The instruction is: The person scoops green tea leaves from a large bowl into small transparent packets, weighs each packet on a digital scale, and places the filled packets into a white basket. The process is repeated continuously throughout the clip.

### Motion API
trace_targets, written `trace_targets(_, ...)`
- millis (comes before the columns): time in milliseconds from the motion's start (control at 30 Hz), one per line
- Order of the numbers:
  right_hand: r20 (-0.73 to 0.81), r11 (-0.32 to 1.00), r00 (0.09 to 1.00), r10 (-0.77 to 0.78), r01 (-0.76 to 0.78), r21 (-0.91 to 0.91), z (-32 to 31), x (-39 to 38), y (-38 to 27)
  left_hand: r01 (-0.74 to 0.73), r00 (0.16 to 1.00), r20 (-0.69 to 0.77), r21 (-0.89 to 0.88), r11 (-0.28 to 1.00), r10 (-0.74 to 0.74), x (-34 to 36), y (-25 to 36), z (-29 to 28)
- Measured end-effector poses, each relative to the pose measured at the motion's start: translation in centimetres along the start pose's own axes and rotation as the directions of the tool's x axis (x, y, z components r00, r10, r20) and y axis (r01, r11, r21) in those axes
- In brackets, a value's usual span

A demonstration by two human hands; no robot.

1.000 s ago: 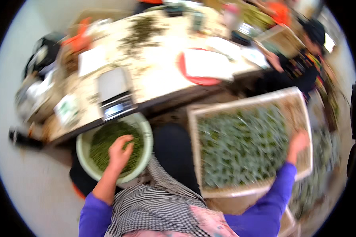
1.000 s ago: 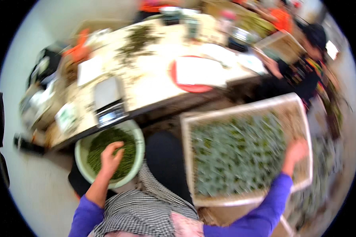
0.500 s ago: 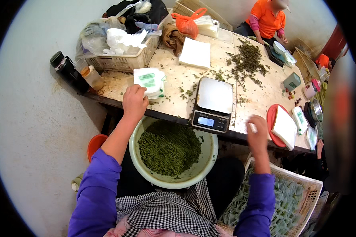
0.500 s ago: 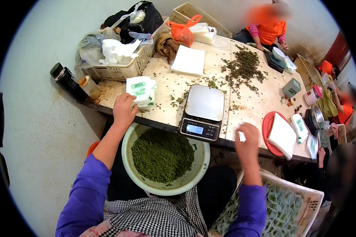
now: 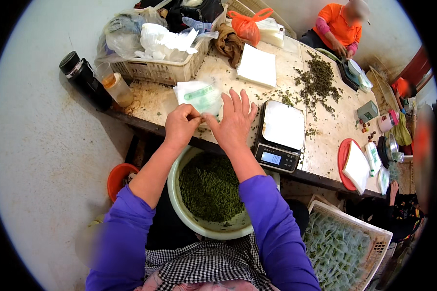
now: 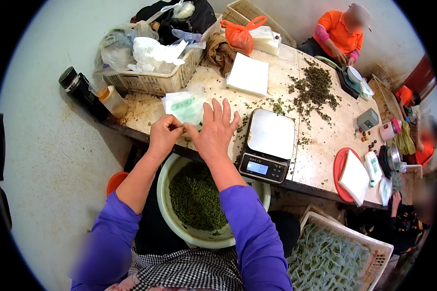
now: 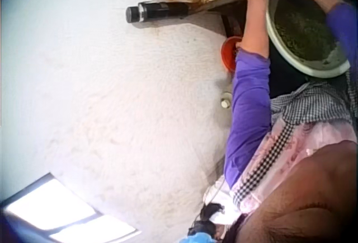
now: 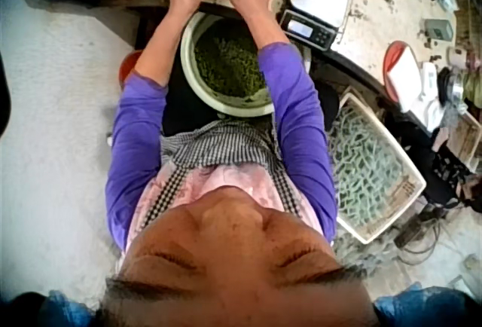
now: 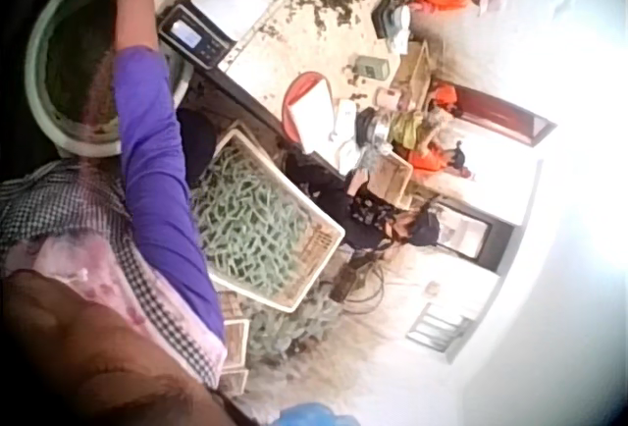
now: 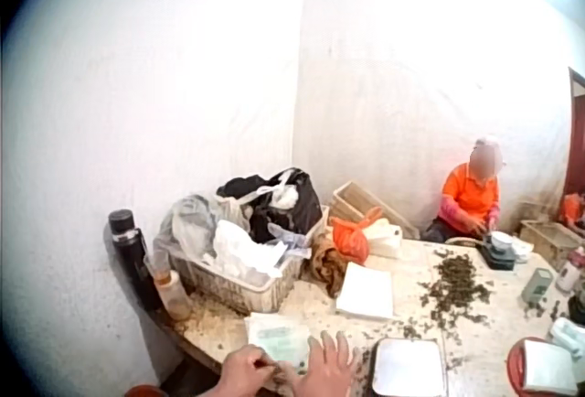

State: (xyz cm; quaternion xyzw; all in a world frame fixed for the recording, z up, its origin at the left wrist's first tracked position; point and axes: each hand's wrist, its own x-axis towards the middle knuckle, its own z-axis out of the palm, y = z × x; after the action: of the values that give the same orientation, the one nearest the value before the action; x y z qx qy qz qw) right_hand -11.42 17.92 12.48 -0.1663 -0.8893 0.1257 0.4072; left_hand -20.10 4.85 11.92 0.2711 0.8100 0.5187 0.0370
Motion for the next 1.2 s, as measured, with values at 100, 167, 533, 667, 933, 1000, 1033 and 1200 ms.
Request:
trace_targets(100, -0.021, 0.995, 0.998, 0.064, -0.062, 0.081, 0.1, -0.8, -0.1, -0.134, 0.984, -0.14, -0.17, 0.976, 0.11, -1.2, 1.5, 1.0)
trace_targets(167, 0.02, 0.973, 0.987, 0.162, -0.163, 0.163, -1.6, -1.8, -0.9, -0.183, 0.97, -0.191, -0.174, 0.967, 0.15, -3.2, 3.3, 1.5)
trace_targets(533, 0.518, 0.212, 0.582, 0.627, -0.767, 0.606, -8.1, -14.2, 0.7, -0.529, 0.84, -0.086, 0.086, 0.844, 0.535, -15.8, 3.6, 5.4)
trace_targets(667, 0.504, 0.404, 0.626, 0.594, -0.775, 0.486, -9.1, -20.0, 2.1, -0.712, 0.701, 0.144, 0.093, 0.696, 0.698, -20.7, 4.0, 4.9)
trace_targets(933, 0.834, 0.662, 0.509, 0.212, -0.703, 0.261, -12.8, -24.3, 4.2, -0.847, 0.504, 0.665, 0.255, 0.467, 0.551, -23.7, 2.7, 0.7)
trace_targets(1000, 0.941, 0.42, 0.335, 0.048, -0.862, 0.285, -13.2, -23.3, 4.5, -0.799, 0.543, 0.663, 0.219, 0.56, 0.516, -23.4, 1.6, -0.5)
trace_targets(1033, 0.953, 0.315, 0.301, 0.018, -0.907, 0.281, -12.9, -22.7, 5.0, -0.754, 0.592, 0.643, 0.229, 0.616, 0.486, -23.3, 1.2, -0.9)
trace_targets(1200, 0.747, 0.934, 0.654, 0.121, -0.329, 0.137, -6.5, -22.6, 9.0, -0.44, 0.892, 0.257, 0.317, 0.84, 0.371, -21.4, 0.4, -1.3)
